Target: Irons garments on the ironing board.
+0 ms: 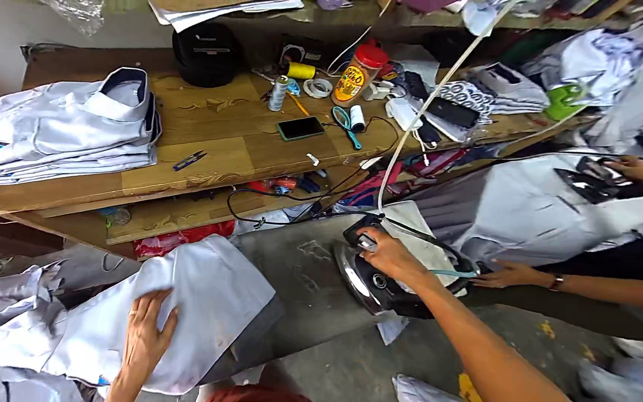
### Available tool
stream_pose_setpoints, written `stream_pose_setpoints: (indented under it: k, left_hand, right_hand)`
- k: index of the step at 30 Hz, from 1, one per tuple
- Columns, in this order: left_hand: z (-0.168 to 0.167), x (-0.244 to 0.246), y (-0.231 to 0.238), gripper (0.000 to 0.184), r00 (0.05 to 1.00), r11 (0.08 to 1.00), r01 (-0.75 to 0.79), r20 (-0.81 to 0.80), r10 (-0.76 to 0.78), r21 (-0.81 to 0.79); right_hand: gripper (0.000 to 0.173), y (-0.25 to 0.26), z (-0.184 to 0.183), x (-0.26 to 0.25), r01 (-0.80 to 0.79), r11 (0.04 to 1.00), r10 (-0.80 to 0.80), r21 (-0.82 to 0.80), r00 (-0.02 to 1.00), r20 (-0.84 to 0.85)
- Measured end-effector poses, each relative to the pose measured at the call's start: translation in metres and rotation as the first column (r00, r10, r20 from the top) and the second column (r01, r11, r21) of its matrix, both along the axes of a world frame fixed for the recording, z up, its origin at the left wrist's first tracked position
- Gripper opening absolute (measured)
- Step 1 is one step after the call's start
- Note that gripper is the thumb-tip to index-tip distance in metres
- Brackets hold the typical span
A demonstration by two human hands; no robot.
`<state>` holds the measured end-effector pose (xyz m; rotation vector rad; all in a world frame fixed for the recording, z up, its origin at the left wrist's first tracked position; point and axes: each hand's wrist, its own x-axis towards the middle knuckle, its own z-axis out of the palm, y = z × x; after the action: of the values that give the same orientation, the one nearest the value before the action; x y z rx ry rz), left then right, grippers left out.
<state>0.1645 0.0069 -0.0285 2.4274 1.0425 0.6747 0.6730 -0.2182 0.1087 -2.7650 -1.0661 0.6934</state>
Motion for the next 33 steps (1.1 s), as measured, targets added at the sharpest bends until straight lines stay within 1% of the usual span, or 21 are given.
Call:
stream_pose_setpoints:
  k: [2, 5, 7, 9, 11, 12, 13, 15, 17, 19, 21, 23, 25, 27, 29, 31, 33]
  left_hand:
    - [0.0, 0.003, -0.038, 0.044, 1.0, 1.0, -0.027, 0.004, 0.027, -0.003]
    - [0.002, 0.022, -0.087, 0.04, 0.999, 0.999, -0.044, 0.015, 0.044, -0.001]
    - [0.005, 0.037, -0.114, 0.035, 1.0, 1.0, -0.023, -0.005, 0.024, 0.02]
    - [0.012, 0.054, -0.139, 0.031, 0.998, 0.999, 0.052, -0.045, -0.051, 0.01]
    - [0.014, 0.072, -0.157, 0.028, 0.986, 0.991, 0.13, -0.109, -0.127, 0.029]
    - [0.009, 0.083, -0.164, 0.028, 0.981, 0.988, 0.145, -0.141, -0.136, 0.058]
    - [0.002, 0.092, -0.17, 0.026, 0.979, 0.987, 0.136, -0.167, -0.12, 0.088]
    - [-0.011, 0.105, -0.177, 0.021, 0.982, 0.983, 0.056, -0.186, -0.023, 0.172]
    - [-0.015, 0.115, -0.179, 0.02, 0.982, 0.971, -0.002, -0.181, 0.047, 0.241]
    - [-0.009, 0.124, -0.182, 0.02, 0.983, 0.97, 0.0, -0.178, 0.045, 0.243]
    - [0.018, 0.132, -0.183, 0.02, 0.993, 0.982, 0.043, -0.12, -0.021, 0.183]
    - [0.064, 0.139, -0.179, 0.018, 0.994, 0.991, 0.106, -0.011, -0.105, 0.082]
    - [0.107, 0.148, -0.168, 0.015, 0.984, 0.989, 0.147, 0.097, -0.149, 0.02]
    - [0.14, 0.157, -0.143, 0.013, 0.975, 0.988, 0.154, 0.168, -0.147, -0.025]
    - [0.167, 0.171, -0.099, 0.012, 0.971, 0.984, 0.148, 0.204, -0.125, -0.102]
    - [0.192, 0.194, -0.049, 0.015, 0.973, 0.981, 0.138, 0.204, -0.108, -0.134]
    - [0.214, 0.223, 0.0, 0.019, 0.968, 0.989, 0.134, 0.223, -0.118, -0.059]
  right_hand:
    - [0.057, -0.011, -0.005, 0.039, 0.057, 0.998, -0.057, 0.02, 0.998, 0.018]
    - [0.056, -0.019, -0.018, 0.087, 0.06, 0.996, -0.061, 0.064, 0.998, 0.025]
    - [0.056, -0.02, -0.027, 0.105, 0.047, 0.995, -0.048, 0.087, 0.999, 0.01]
    - [0.057, -0.019, -0.031, 0.111, 0.043, 0.994, -0.04, 0.105, 0.999, -0.028]
    - [0.065, -0.019, -0.032, 0.112, 0.061, 0.988, -0.051, 0.142, 0.996, -0.075]
    - [0.072, -0.021, -0.032, 0.113, 0.075, 0.981, -0.059, 0.18, 0.994, -0.096]
    - [0.08, -0.024, -0.034, 0.114, 0.093, 0.971, -0.069, 0.22, 0.991, -0.116]
    - [0.091, -0.03, -0.04, 0.117, 0.099, 0.948, -0.062, 0.302, 0.99, -0.13]
    - [0.096, -0.034, -0.039, 0.116, 0.021, 0.906, 0.0, 0.423, 0.999, -0.051]
    - [0.092, -0.036, -0.04, 0.114, -0.13, 0.839, 0.089, 0.527, 0.991, 0.104]
    - [0.084, -0.035, -0.036, 0.104, -0.26, 0.789, 0.155, 0.557, 0.961, 0.229]
    - [0.07, -0.032, -0.031, 0.09, -0.387, 0.712, 0.205, 0.585, 0.912, 0.355]
    - [0.054, -0.026, -0.021, 0.068, -0.45, 0.63, 0.255, 0.634, 0.89, 0.378]
    - [0.043, -0.022, -0.02, 0.046, -0.445, 0.588, 0.338, 0.676, 0.894, 0.294]
    - [0.037, -0.014, -0.032, 0.027, -0.411, 0.575, 0.404, 0.707, 0.894, 0.191]
    - [0.032, -0.011, -0.05, 0.006, -0.357, 0.61, 0.444, 0.707, 0.893, 0.068]
    - [0.028, -0.007, -0.068, -0.019, -0.308, 0.671, 0.462, 0.675, 0.885, -0.056]
